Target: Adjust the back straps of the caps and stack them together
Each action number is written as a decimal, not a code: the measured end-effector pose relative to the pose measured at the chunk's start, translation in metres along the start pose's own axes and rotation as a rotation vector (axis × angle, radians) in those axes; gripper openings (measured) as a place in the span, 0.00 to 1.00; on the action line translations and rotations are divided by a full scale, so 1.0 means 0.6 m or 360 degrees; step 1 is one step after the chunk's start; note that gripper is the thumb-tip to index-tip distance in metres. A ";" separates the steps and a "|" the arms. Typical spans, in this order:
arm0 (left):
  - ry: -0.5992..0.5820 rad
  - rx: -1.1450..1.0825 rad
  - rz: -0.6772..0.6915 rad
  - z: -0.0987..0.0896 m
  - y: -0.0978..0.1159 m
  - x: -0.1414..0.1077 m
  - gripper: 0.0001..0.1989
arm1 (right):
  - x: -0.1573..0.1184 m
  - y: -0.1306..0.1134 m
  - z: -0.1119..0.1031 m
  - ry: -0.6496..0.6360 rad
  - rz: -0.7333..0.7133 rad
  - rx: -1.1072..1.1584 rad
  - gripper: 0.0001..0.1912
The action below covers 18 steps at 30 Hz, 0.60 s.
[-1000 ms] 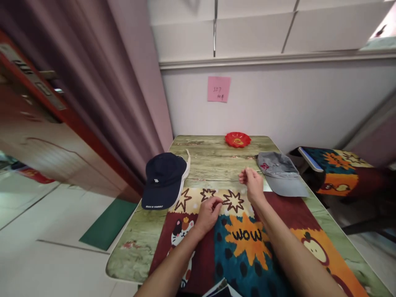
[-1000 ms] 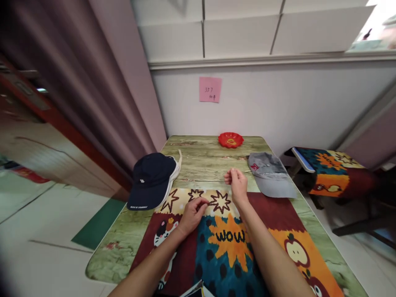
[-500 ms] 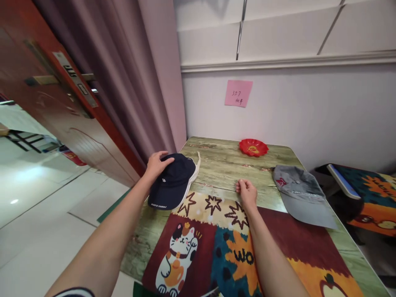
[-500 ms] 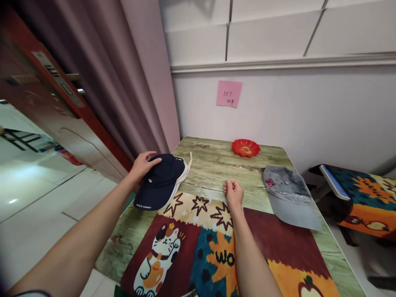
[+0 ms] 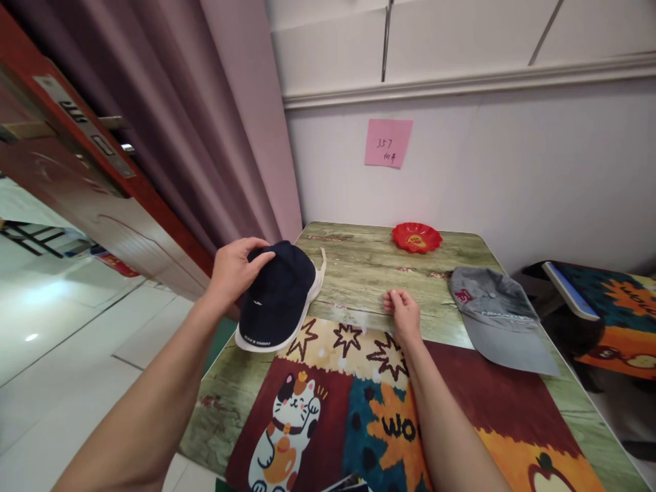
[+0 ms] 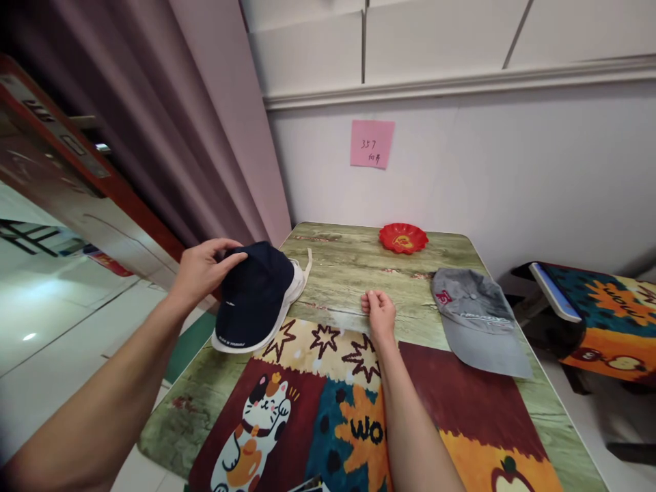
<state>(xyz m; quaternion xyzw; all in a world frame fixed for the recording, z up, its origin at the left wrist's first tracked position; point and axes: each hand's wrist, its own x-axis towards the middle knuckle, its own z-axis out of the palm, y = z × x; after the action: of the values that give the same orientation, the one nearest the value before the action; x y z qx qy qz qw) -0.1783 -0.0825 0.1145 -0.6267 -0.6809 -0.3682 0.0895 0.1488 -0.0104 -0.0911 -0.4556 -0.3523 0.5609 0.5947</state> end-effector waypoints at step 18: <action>-0.0306 -0.1745 -0.0573 0.234 0.201 -0.038 0.20 | -0.035 -0.192 0.019 -0.0406 0.0070 0.0750 0.14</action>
<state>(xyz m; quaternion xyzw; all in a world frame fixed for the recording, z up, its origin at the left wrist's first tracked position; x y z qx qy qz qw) -0.0149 -0.0213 0.0481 -0.4866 -0.4917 -0.6176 -0.3741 0.1753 -0.0244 0.0226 -0.2378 -0.2740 0.6932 0.6228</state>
